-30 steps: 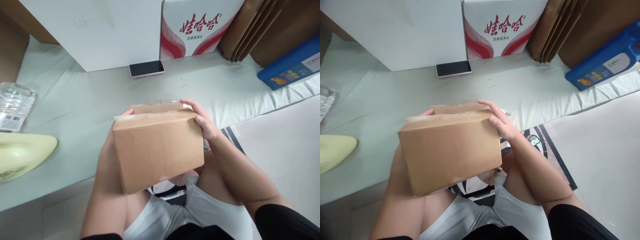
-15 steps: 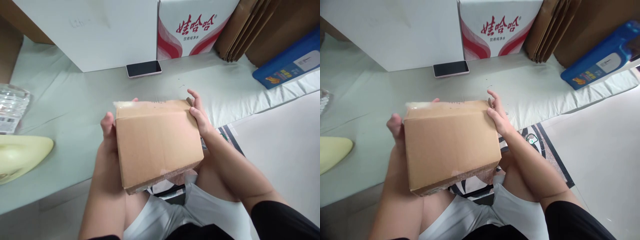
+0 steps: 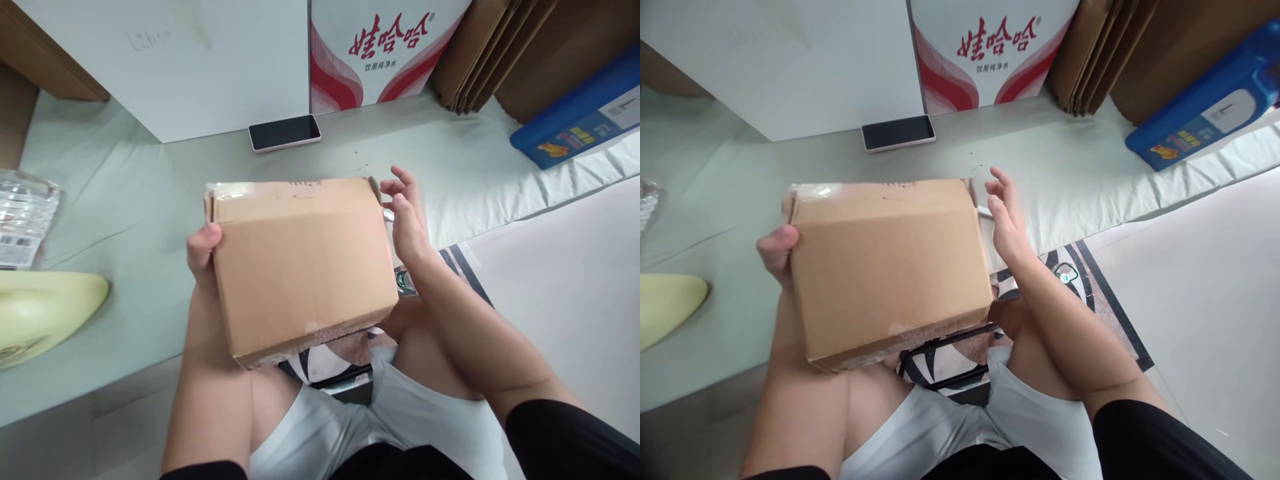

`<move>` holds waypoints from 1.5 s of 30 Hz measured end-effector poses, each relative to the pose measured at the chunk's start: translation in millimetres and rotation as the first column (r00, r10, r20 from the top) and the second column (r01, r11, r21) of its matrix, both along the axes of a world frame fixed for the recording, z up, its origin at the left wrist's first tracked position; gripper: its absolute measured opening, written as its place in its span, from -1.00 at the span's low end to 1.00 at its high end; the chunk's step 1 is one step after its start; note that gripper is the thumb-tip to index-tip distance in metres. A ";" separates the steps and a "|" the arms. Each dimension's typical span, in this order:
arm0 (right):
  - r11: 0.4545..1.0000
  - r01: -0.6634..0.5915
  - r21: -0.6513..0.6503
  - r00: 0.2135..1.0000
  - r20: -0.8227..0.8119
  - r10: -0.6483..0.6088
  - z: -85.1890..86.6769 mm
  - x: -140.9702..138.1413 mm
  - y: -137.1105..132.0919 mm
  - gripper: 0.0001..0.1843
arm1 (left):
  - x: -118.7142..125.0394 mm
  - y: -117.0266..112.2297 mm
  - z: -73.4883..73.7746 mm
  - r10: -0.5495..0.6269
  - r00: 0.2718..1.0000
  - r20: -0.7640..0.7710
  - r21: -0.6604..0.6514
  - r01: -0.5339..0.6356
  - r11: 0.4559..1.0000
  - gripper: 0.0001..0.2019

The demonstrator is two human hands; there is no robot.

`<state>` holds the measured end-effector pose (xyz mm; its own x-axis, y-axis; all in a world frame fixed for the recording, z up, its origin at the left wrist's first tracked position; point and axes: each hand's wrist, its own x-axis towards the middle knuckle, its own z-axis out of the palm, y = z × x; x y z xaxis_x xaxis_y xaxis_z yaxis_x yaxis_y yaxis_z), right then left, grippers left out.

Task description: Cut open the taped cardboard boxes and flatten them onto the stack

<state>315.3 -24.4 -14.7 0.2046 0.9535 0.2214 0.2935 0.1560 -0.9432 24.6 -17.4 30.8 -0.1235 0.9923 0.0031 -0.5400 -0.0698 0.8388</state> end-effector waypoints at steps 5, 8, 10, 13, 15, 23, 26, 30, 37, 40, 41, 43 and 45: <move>0.986 -0.143 -0.081 0.988 -0.069 0.138 2.8 -1.1 -0.4 -0.56 | -5.0 16.5 0.9 0.135 0.982 0.135 0.146 -0.155 0.977 -0.66; 0.957 -0.285 -0.059 0.956 -0.082 0.280 7.2 -1.7 -4.0 -0.50 | -7.2 21.1 1.7 0.242 0.955 0.171 0.021 -0.249 0.968 -0.63; 0.936 -0.350 -0.033 0.936 -0.055 0.348 10.0 -1.4 -6.2 -0.46 | -9.2 22.5 2.0 0.277 0.945 0.175 -0.076 -0.268 0.960 -0.61; 0.913 -0.406 -0.037 0.911 0.067 0.408 12.3 -2.5 -8.5 -0.35 | -9.4 21.5 1.1 0.250 0.955 0.159 -0.091 -0.238 0.967 -0.60; 0.926 -0.374 -0.052 0.902 0.215 0.376 11.6 -5.4 -9.1 -0.25 | -5.6 19.0 -0.2 0.200 0.971 0.132 -0.041 -0.196 0.980 -0.61; 1.000 0.004 0.016 0.834 0.551 -0.012 8.5 -11.3 -8.4 -0.47 | 11.8 14.2 2.4 0.158 0.984 0.081 0.020 -0.160 0.987 -0.63; 0.997 0.030 0.067 0.879 0.472 -0.058 14.1 -10.5 -8.7 -0.60 | 8.5 13.5 5.8 0.169 0.983 0.073 -0.052 -0.165 0.985 -0.61; 0.993 0.075 0.089 0.947 0.306 -0.099 13.6 -9.7 -4.8 -0.82 | 5.8 10.2 8.9 0.140 0.987 0.081 -0.151 -0.127 0.980 -0.59; 0.938 0.169 0.302 0.937 0.245 -0.248 17.0 -14.0 -11.1 -0.93 | 2.7 14.8 1.9 0.170 0.966 0.197 -0.106 -0.151 0.983 -0.65; 0.941 -0.110 0.321 0.900 0.433 -0.042 23.7 -30.1 -25.2 -0.88 | 6.0 18.0 -2.3 0.190 0.955 0.228 -0.032 -0.187 0.982 -0.64; 0.931 -0.199 0.305 0.865 0.502 0.020 24.1 -37.4 -29.9 -0.84 | 9.3 18.1 -2.9 0.183 0.958 0.220 -0.005 -0.187 0.982 -0.64; 0.912 -0.298 0.281 0.794 0.603 0.074 21.5 -53.0 -38.3 -0.65 | 18.5 16.5 -2.9 0.168 0.968 0.187 0.038 -0.178 0.983 -0.61; 0.907 -0.353 0.229 0.747 0.653 0.126 15.1 -67.2 -44.1 -0.52 | 29.2 13.2 -2.0 0.162 0.974 0.156 0.059 -0.172 0.983 -0.56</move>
<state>248.1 -68.6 0.4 -0.3087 0.8019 0.5116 0.6956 0.5571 -0.4536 53.7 -4.2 28.8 -0.2919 0.9555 0.0423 -0.6349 -0.2267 0.7386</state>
